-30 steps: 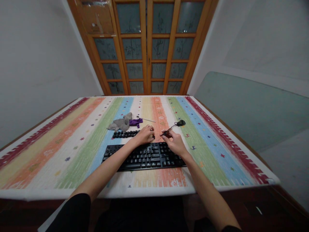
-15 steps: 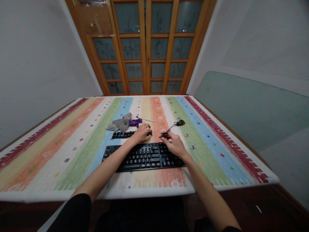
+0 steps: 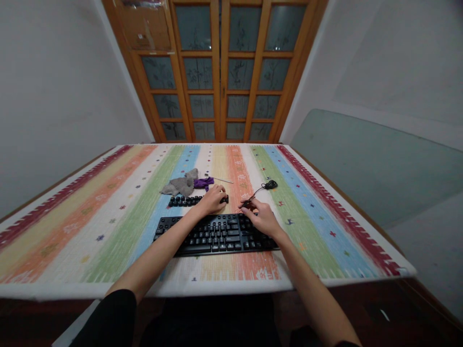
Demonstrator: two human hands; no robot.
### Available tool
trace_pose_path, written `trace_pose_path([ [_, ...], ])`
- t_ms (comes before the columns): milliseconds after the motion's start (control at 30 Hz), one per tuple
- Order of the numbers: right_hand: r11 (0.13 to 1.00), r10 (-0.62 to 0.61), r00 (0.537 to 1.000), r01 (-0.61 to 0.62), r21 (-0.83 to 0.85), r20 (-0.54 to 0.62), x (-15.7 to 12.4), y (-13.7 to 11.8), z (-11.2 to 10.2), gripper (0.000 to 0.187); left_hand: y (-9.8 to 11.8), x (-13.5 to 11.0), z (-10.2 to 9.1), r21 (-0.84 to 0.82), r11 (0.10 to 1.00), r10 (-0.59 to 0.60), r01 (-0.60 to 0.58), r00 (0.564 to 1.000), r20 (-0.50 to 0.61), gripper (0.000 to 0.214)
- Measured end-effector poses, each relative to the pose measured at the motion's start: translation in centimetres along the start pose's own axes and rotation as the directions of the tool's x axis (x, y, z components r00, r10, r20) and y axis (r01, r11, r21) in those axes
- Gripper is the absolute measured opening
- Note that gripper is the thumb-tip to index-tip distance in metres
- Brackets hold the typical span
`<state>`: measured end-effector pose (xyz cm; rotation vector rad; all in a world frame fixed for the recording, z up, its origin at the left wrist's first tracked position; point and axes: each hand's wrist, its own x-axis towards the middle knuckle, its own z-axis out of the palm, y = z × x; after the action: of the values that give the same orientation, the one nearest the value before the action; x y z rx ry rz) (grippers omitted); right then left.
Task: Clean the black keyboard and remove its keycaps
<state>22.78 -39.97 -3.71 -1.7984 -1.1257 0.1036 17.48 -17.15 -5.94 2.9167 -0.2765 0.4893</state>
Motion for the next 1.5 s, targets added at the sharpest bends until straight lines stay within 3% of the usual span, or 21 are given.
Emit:
trace_pose_path([
  [833,0.999,0.018,1.000,-0.019,-0.032,-0.009,-0.3,-0.6,-0.6,0.023,-0.2,0.2,0.4,0.002,1.000,-0.002,0.002,1.000,-0.015,0.008],
  [1067,0.994,-0.025,0.999,0.021,-0.107,-0.038,-0.3,-0.8,-1.1,0.020,1.0,-1.2,-1.1,-0.164,0.986,0.011,-0.021,0.998,-0.061,0.006],
  [1167,0.983,-0.054,0.998,0.058,-0.172,0.025,-0.2,-0.9,-1.2,0.020,2.1,-2.7,-2.2,-0.270,0.963,0.007,-0.016,0.999,-0.034,0.009],
  [1300,0.954,-0.070,0.974,0.128,-0.270,0.218,0.1,-0.7,-0.8,0.014,3.6,-4.6,-3.2,-0.326,0.945,-0.008,0.019,0.999,0.034,0.011],
  [1500,0.895,0.023,0.928,0.146,-0.421,0.371,0.5,-0.4,0.3,0.013,4.8,-5.4,-2.8,-0.313,0.948,-0.033,0.057,0.996,0.080,0.013],
])
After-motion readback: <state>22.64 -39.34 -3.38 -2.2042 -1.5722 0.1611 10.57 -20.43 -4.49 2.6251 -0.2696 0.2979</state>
